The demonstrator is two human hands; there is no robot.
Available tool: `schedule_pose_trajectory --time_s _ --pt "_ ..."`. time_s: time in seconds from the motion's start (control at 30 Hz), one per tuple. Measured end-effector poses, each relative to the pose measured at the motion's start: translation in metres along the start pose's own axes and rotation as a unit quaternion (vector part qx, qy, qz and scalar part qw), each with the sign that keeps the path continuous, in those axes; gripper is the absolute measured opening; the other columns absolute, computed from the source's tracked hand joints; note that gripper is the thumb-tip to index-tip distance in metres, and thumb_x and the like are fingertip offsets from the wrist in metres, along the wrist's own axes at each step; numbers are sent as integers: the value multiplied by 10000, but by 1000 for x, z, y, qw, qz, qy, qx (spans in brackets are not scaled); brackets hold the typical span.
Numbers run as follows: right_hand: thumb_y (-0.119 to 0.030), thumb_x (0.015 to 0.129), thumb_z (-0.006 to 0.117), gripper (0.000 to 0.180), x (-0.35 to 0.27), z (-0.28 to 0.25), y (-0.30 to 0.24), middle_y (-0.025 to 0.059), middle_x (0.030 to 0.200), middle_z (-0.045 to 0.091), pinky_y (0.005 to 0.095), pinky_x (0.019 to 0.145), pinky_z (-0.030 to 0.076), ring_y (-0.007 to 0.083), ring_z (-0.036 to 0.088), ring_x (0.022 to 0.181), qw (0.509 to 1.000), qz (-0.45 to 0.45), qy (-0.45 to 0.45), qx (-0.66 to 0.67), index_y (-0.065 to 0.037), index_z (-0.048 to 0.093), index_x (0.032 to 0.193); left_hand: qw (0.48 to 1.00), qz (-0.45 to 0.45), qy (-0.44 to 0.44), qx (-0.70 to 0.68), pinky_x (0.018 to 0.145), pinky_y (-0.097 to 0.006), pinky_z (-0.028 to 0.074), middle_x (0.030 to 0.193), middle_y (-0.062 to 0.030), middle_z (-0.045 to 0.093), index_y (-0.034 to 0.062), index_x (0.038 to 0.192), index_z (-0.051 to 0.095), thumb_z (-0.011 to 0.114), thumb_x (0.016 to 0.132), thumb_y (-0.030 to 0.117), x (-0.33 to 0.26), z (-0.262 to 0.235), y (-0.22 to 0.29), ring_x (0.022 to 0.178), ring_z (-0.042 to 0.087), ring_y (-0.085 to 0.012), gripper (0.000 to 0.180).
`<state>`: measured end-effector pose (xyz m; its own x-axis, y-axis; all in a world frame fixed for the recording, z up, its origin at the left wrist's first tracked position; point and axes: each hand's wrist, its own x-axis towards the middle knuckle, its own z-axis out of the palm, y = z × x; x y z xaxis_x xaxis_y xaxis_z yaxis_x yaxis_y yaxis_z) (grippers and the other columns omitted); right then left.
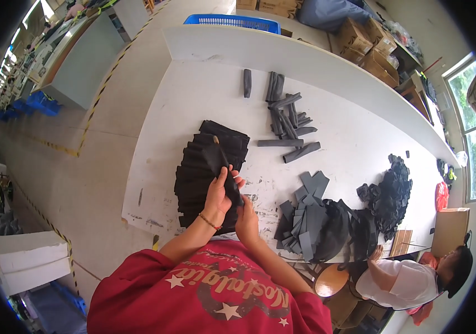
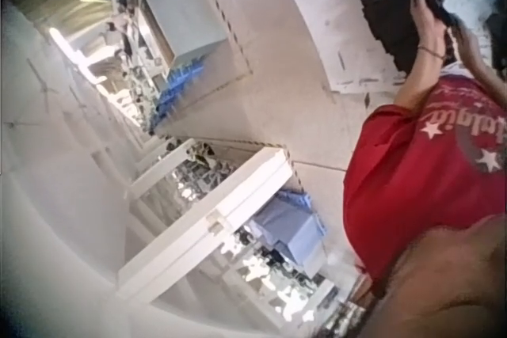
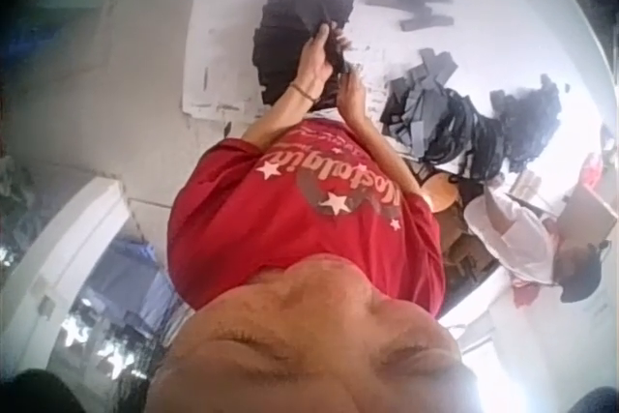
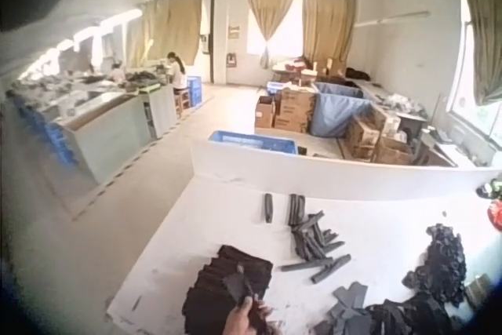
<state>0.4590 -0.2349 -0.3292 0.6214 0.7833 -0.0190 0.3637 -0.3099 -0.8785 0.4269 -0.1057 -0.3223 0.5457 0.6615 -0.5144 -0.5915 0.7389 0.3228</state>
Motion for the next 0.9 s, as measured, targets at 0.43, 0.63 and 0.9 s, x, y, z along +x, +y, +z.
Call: schedule_pose_trajectory --time_s 0.43,0.63,0.9 --pt "-71 950 473 213 -52 -63 -8 69 599 478 286 516 406 128 467 518 983 67 -171 12 -15 563 1135 989 62 54 119 428 -243 395 649 -79 603 21 860 619 715 846 225 20 -3 18 468 509 -123 225" --pt "-100 978 445 201 -56 -68 -19 4 593 445 251 515 378 82 432 538 981 116 -143 55 6 569 1097 989 53 -15 139 436 -273 460 690 -99 615 35 997 595 672 879 271 -11 57 25 478 551 -154 276" --pt "-122 966 477 183 -86 -82 -15 71 620 523 293 547 419 105 487 559 969 100 -225 20 -10 596 1050 956 212 102 174 311 -235 238 563 5 443 38 1011 591 534 949 248 34 7 71 342 328 -70 226"
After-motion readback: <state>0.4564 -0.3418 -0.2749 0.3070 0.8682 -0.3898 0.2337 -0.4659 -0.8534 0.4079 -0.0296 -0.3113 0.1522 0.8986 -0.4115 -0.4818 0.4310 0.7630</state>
